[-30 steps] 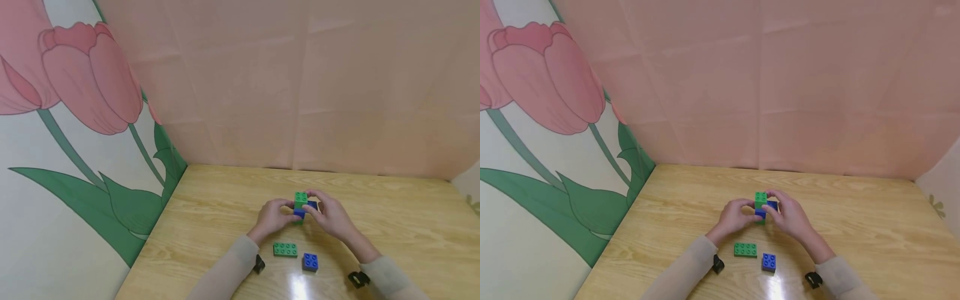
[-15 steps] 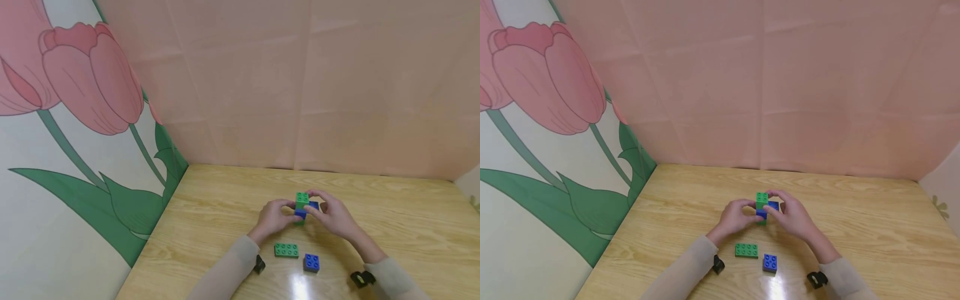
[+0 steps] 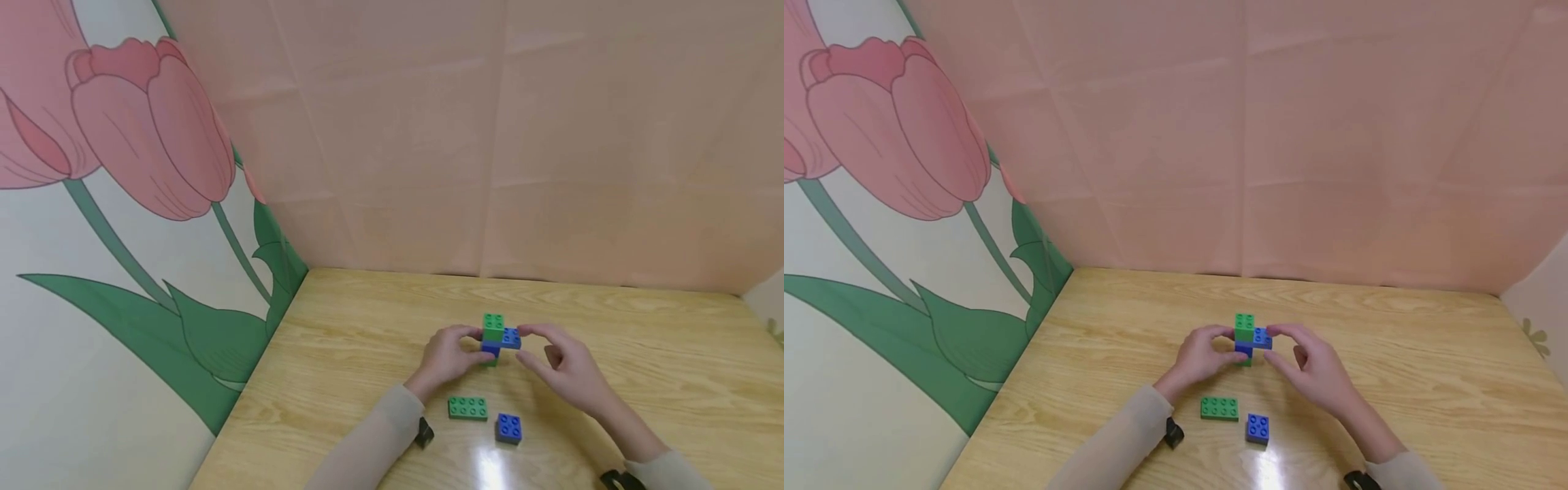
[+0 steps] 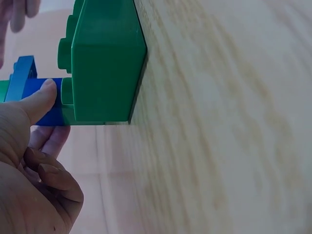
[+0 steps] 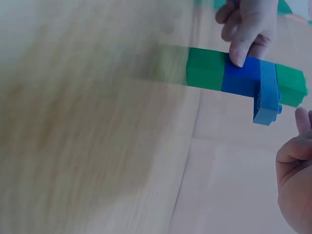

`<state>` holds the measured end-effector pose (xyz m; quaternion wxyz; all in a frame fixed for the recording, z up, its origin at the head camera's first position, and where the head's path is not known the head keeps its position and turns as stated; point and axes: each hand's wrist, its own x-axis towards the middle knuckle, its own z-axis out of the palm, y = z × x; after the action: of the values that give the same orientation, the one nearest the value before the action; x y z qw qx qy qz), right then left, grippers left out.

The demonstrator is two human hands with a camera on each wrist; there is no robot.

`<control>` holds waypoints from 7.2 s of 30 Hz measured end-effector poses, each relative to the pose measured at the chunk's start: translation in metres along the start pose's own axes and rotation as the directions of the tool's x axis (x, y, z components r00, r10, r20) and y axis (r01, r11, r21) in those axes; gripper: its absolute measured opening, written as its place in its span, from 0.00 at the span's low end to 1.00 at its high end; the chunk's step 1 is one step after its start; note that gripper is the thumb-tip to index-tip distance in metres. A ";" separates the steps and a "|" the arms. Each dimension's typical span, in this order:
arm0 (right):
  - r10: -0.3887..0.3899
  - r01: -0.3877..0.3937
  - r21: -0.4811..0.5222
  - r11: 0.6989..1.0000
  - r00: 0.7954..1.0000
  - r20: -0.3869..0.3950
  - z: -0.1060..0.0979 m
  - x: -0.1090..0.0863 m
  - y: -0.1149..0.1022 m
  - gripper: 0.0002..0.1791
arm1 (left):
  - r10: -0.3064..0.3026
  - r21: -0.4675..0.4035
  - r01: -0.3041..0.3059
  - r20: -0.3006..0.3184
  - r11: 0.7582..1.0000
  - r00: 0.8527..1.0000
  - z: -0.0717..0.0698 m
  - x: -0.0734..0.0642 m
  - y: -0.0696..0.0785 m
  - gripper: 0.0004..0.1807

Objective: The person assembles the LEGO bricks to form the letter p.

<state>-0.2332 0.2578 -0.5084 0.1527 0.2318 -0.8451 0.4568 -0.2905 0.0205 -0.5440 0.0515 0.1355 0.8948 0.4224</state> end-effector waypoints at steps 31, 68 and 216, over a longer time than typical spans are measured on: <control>-0.018 0.149 -0.332 0.932 0.930 0.366 0.015 -0.050 -0.014 0.33 | 0.110 0.008 -0.110 -0.026 0.994 0.994 -0.009 -0.003 -0.003 0.27; -0.102 0.180 -0.303 0.936 0.961 0.255 0.003 -0.033 -0.016 0.21 | 0.145 -0.035 -0.147 -0.048 0.989 0.988 -0.015 0.004 0.001 0.22; -0.252 0.286 -0.373 0.883 0.958 0.136 -0.027 0.024 -0.036 0.30 | 0.159 0.007 -0.158 -0.038 0.987 0.987 -0.015 0.000 -0.003 0.26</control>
<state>-0.2332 0.2574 -0.4572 0.2220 0.3307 -0.8842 0.2441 -0.2940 0.0072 -0.5365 0.0004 0.1983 0.8829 0.4257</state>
